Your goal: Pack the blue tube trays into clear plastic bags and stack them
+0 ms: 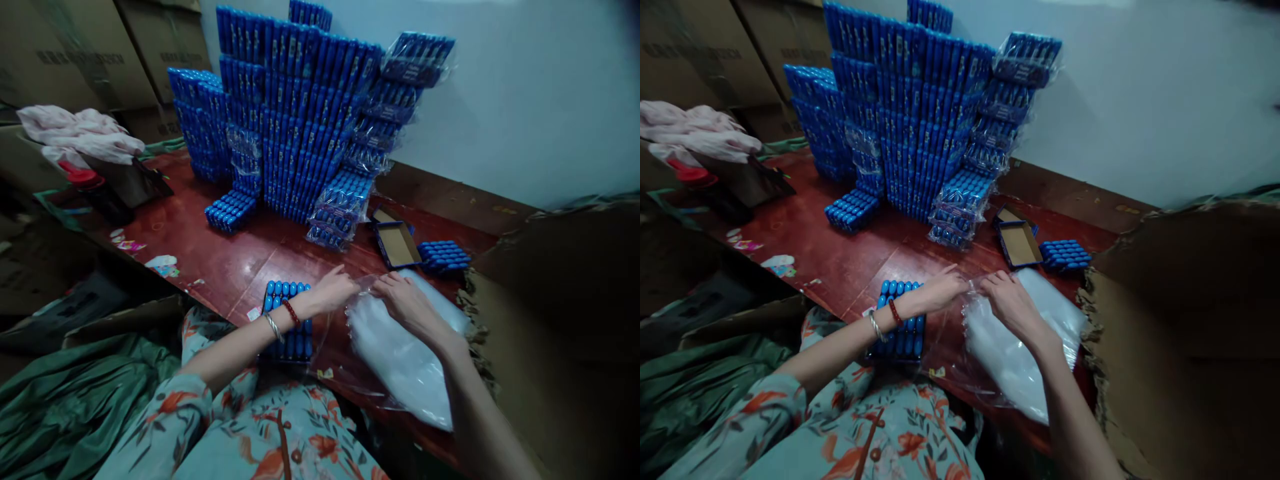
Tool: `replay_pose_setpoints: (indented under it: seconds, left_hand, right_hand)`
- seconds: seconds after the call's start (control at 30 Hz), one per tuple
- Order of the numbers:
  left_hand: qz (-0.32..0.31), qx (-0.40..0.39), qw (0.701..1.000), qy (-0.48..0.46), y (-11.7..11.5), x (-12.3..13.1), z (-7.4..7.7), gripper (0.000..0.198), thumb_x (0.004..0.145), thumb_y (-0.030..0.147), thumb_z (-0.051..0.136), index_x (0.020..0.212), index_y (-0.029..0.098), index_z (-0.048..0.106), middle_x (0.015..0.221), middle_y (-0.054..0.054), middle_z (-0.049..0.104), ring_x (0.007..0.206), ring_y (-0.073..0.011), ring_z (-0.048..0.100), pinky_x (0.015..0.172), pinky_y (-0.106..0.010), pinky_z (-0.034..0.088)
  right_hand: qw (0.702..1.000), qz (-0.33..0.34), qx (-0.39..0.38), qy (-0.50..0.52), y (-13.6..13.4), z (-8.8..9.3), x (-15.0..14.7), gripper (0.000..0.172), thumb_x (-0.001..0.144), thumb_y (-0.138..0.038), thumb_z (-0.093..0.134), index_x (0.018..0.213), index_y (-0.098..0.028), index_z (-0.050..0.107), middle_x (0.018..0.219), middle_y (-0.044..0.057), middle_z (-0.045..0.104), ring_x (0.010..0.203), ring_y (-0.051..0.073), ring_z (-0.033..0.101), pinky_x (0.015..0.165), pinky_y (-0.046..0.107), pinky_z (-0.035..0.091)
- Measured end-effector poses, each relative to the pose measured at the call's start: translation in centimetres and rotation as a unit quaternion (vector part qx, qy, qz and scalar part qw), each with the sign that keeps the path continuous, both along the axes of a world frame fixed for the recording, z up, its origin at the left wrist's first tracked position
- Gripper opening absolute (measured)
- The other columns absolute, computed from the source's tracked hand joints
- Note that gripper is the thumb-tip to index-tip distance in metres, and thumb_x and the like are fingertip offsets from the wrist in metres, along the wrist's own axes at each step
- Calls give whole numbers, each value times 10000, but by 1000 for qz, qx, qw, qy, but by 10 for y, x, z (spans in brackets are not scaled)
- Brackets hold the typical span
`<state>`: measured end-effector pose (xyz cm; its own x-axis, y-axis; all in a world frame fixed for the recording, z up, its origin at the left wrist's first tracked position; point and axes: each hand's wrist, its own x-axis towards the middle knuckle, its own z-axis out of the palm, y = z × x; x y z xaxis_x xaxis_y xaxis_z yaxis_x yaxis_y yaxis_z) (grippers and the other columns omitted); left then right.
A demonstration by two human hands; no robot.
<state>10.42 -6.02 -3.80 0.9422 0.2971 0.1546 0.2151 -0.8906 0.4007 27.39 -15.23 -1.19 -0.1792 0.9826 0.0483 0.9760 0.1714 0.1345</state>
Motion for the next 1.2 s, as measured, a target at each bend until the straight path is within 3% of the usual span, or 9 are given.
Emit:
replay_pose_setpoints:
  seconds: [0.1,0.2,0.3,0.4,0.5,0.6,0.77,1.0,1.2]
  left_hand:
    - [-30,-142,989,32,24,-9,15,256,894,174,441,857,127,690,871,-94,726,797,-193,652,829,-314,475]
    - [-49,-261,962,63,43,-21,36,362,928,306,402,837,113,694,868,-91,726,760,-173,641,691,-248,467]
    - [-64,-294,952,55,51,-32,51,308,907,266,433,824,108,684,831,-66,716,764,-152,631,675,-216,442]
    - [17,-223,975,1,49,-42,55,212,870,205,489,777,104,651,737,-40,677,673,-134,592,594,-208,393]
    - [105,-115,987,-50,44,-55,55,200,857,296,552,776,124,614,717,-27,645,652,-144,569,551,-222,344]
    - [147,-25,989,-23,40,-72,54,204,863,359,552,856,158,586,754,-35,644,694,-177,596,561,-238,349]
    - [153,90,981,75,34,-97,56,148,888,240,495,1011,187,557,840,-79,664,812,-242,633,629,-286,395]
    - [261,121,949,126,49,-120,69,256,881,149,378,887,152,634,848,-131,680,784,-253,649,617,-302,397]
    - [303,130,937,117,51,-132,81,242,854,144,406,867,157,648,772,-106,670,734,-238,635,590,-287,375]
  right_hand:
    - [998,-39,40,14,0,22,-4,250,926,-262,407,941,-199,649,920,92,671,897,233,528,717,324,325]
    - [998,-8,45,49,4,38,-26,332,941,-400,384,1120,-224,601,1045,88,662,966,240,544,788,341,346]
    - [999,13,20,40,16,39,-50,238,925,-304,427,949,-205,643,915,86,683,905,239,577,788,339,333]
    - [996,-13,36,86,30,31,-64,198,909,-212,430,860,-188,620,814,67,682,781,198,603,688,289,328]
    - [983,-41,70,162,37,28,-71,234,934,-318,417,859,-205,607,756,32,679,668,167,603,574,256,290]
    - [981,-57,67,173,41,34,-78,230,912,-405,477,877,-215,601,710,14,675,614,160,597,531,246,250]
    - [996,-59,13,67,49,51,-91,201,882,-404,549,974,-230,590,815,47,704,691,190,630,505,255,172]
    - [999,-21,38,16,58,65,-109,287,894,-487,501,952,-225,602,791,51,707,695,181,641,510,261,171]
    - [997,-42,60,-38,78,56,-113,183,922,-264,452,1027,-226,597,868,64,707,714,183,642,511,267,183]
